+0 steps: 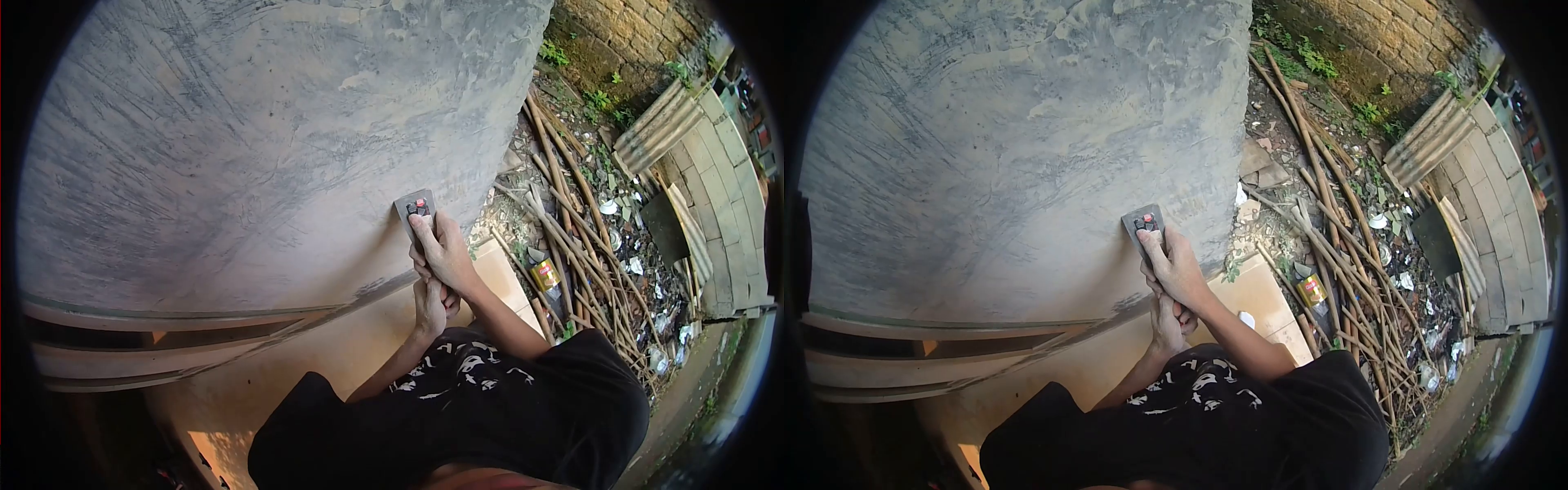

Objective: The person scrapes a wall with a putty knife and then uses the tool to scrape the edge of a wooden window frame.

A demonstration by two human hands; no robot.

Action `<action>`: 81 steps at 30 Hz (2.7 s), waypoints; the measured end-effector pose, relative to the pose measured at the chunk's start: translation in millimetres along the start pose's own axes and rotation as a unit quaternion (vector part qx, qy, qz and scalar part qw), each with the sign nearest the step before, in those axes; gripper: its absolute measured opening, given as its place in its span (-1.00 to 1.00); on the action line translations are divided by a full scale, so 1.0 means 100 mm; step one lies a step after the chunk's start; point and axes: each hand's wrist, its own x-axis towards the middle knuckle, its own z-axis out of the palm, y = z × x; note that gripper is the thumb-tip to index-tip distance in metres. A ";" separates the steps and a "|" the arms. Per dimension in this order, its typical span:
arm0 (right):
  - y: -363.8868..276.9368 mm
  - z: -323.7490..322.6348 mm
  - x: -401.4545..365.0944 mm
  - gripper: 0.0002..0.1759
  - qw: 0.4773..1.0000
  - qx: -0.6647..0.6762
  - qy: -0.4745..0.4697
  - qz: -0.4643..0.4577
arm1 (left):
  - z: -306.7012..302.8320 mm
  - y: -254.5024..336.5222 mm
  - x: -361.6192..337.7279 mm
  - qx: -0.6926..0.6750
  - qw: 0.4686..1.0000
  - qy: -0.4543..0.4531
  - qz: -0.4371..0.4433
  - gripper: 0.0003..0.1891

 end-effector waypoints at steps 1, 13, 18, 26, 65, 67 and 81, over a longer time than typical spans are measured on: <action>0.03 0.00 0.02 -0.66 1.000 -0.002 0.014 -0.008 | -0.04 -0.03 0.04 0.017 1.000 -0.007 -0.001 -0.54; 0.08 0.24 -0.09 -0.65 0.999 0.007 -0.043 -0.018 | -0.22 0.20 -0.15 0.017 0.999 -0.042 0.025 -0.56; 0.62 0.34 -0.16 -0.65 0.994 -0.009 -0.096 0.045 | -0.57 -0.16 -0.30 0.010 0.999 0.032 0.018 -0.54; 0.55 0.59 -0.17 -0.67 0.997 0.009 -0.041 0.062 | -0.57 0.13 -0.46 -0.005 0.998 0.030 -0.057 -0.44; 0.18 0.75 -0.79 -0.75 0.996 0.049 -0.076 -0.018 | -1.25 1.09 -1.13 0.360 0.912 -0.196 0.009 -0.69; 0.14 0.63 -0.78 -0.81 0.996 0.006 -0.090 -0.024 | -1.17 1.34 -1.09 0.412 0.893 -0.175 0.055 -0.76; -0.18 -0.47 -0.46 -0.76 0.968 0.094 0.100 -0.212 | 0.38 2.00 -0.46 0.630 0.549 -0.318 0.448 -0.87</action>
